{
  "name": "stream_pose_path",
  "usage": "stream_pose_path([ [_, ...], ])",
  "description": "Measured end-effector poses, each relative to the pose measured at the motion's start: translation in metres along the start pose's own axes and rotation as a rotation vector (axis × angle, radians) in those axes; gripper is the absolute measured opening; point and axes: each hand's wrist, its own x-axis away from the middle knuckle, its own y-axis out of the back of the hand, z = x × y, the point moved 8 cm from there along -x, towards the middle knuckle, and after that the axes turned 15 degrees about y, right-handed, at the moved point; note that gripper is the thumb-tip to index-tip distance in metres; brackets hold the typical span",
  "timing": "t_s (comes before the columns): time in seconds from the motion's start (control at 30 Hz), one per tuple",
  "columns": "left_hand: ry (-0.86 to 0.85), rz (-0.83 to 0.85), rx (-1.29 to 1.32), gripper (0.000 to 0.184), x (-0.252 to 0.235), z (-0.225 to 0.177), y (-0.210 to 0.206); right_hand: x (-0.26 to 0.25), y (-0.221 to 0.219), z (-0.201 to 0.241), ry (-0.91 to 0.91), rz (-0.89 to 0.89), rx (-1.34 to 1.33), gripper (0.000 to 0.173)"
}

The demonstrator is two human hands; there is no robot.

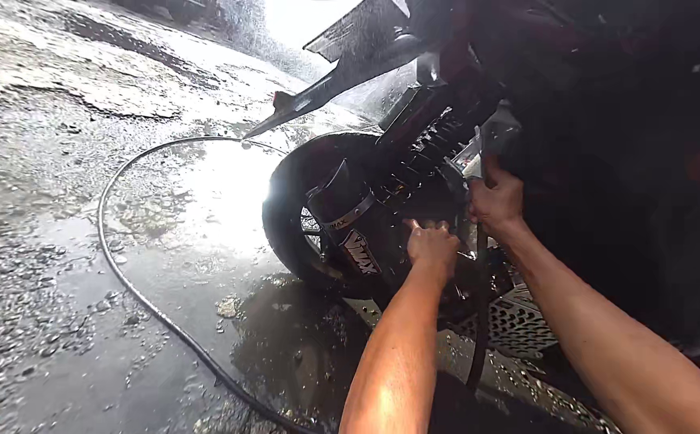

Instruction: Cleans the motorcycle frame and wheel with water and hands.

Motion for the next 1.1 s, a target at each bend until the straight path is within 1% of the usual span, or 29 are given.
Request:
stream_pose_path([
  [0.1,-0.006,-0.016,-0.013,0.063,-0.003,0.002,-0.003,0.006,0.013,0.009,-0.034,0.168,0.206,0.052],
  [0.2,0.001,-0.067,0.000,0.055,-0.004,0.005,0.000,0.020,0.043,0.032,-0.045,0.320,0.459,0.049],
  [0.23,0.006,-0.084,0.032,0.054,-0.003,0.006,0.002,0.031,0.055,0.040,-0.073,0.367,0.529,0.049],
  [0.3,0.034,-0.077,0.070,0.058,-0.001,0.010,0.004,0.056,0.082,0.049,-0.169,0.439,0.652,0.050],
  [0.4,0.056,-0.051,0.069,0.063,-0.002,0.009,0.001,0.098,0.119,0.049,-0.334,0.492,0.769,0.051],
  [0.47,0.064,-0.039,0.011,0.064,-0.002,0.007,-0.003,0.127,0.138,0.049,-0.397,0.501,0.810,0.052],
  [0.57,0.070,-0.025,-0.087,0.065,-0.002,0.003,-0.009,0.172,0.159,0.051,-0.409,0.500,0.857,0.055],
  [0.63,0.068,-0.018,-0.128,0.065,-0.002,0.002,-0.009,0.189,0.168,0.049,-0.432,0.526,0.876,0.056],
  [0.73,0.080,-0.012,-0.169,0.065,-0.003,0.002,-0.009,0.184,0.173,0.052,-0.514,0.583,0.918,0.057],
  [0.8,0.085,-0.014,-0.181,0.065,-0.004,0.002,-0.010,0.172,0.167,0.057,-0.559,0.631,0.922,0.057],
  [0.87,0.080,-0.020,-0.178,0.064,-0.006,0.005,-0.008,0.158,0.157,0.062,-0.594,0.690,0.934,0.053],
  [0.93,0.072,-0.014,-0.175,0.065,-0.006,0.004,-0.008,0.154,0.158,0.062,-0.629,0.717,0.939,0.049],
  [1.1,0.046,-0.037,-0.177,0.063,-0.006,0.006,-0.005,0.178,0.194,0.036,-0.706,0.600,0.724,0.049],
])
